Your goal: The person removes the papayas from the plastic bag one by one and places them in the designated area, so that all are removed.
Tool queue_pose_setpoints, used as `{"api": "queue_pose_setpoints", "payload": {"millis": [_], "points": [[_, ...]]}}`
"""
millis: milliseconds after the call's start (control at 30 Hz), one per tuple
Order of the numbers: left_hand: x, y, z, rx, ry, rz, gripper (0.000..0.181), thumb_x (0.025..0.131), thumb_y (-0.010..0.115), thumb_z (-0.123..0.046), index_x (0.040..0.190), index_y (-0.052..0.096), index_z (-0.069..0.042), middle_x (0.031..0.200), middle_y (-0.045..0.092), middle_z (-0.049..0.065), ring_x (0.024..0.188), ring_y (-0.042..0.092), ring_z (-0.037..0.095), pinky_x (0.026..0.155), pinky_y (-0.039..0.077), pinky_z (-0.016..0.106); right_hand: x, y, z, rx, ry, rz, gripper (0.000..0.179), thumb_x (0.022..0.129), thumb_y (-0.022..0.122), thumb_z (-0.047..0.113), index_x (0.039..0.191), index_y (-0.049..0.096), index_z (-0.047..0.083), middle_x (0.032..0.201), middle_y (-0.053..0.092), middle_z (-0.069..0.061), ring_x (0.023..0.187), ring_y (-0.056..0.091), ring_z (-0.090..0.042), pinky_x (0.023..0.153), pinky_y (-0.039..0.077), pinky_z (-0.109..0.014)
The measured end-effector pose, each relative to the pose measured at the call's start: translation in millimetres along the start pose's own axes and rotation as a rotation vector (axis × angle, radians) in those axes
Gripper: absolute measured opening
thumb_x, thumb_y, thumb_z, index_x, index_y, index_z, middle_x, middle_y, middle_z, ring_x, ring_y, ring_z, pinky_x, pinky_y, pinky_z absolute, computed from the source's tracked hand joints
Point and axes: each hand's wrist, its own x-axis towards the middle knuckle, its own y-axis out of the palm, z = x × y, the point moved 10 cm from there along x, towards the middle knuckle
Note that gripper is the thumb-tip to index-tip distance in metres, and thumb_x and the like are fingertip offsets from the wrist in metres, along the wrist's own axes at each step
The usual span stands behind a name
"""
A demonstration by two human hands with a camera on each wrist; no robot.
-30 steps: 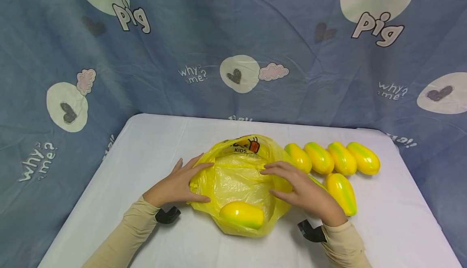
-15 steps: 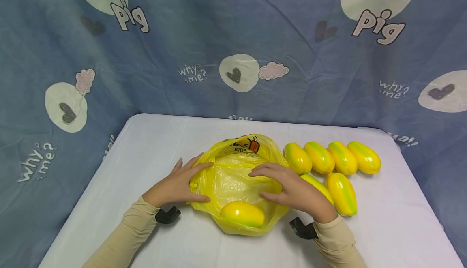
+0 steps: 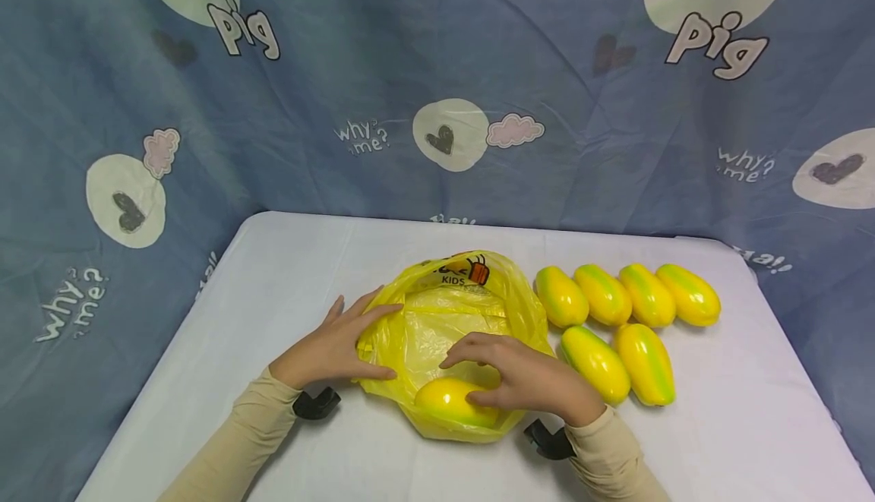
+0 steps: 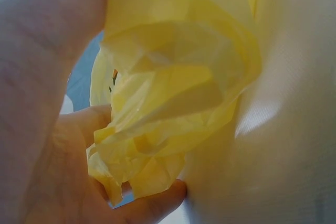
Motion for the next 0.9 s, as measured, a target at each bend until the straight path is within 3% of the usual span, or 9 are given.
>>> {"api": "queue_pose_setpoints", "payload": {"millis": [267, 633, 800, 900], "points": [[0.1, -1.4, -0.2, -0.005, 0.002, -0.005, 0.102, 0.073, 0.081, -0.071, 0.159, 0.040, -0.033, 0.175, 0.016, 0.006, 0.157, 0.031, 0.031, 0.129, -0.004, 0.066, 2.6, 13, 2, 0.053, -0.003, 0.085, 0.045, 0.092, 0.073, 0.012, 0.135, 0.068, 0.025, 0.138, 0.065, 0.005, 0.124, 0.063, -0.014, 0.103, 0.057, -0.035], [0.0, -0.7, -0.3, -0.016, -0.001, 0.000, 0.103, 0.073, 0.081, -0.071, 0.159, 0.040, -0.033, 0.175, 0.016, 0.005, 0.158, 0.028, 0.029, 0.129, -0.005, 0.065, 7.6, 27, 3, 0.084, -0.017, 0.118, 0.069, 0.083, 0.080, 0.009, 0.143, 0.057, 0.032, 0.140, 0.061, 0.014, 0.130, 0.058, -0.010, 0.115, 0.048, -0.037], [0.0, -0.4, -0.3, -0.012, 0.002, -0.001, 0.103, 0.073, 0.081, -0.071, 0.159, 0.040, -0.033, 0.175, 0.016, 0.006, 0.159, 0.028, 0.030, 0.129, -0.005, 0.065, 8.2, 28, 0, 0.059, 0.030, 0.107, 0.064, 0.085, 0.082, 0.015, 0.142, 0.058, 0.030, 0.140, 0.061, 0.014, 0.131, 0.058, -0.011, 0.115, 0.049, -0.038], [0.2, -0.2, -0.3, -0.008, 0.007, -0.003, 0.103, 0.073, 0.080, -0.071, 0.159, 0.039, -0.033, 0.175, 0.016, 0.006, 0.159, 0.028, 0.030, 0.129, -0.005, 0.065, 7.7, 23, -5, 0.022, 0.080, 0.052, 0.061, 0.089, 0.081, 0.026, 0.144, 0.056, 0.030, 0.142, 0.061, 0.013, 0.132, 0.058, -0.013, 0.114, 0.050, -0.040]]}}
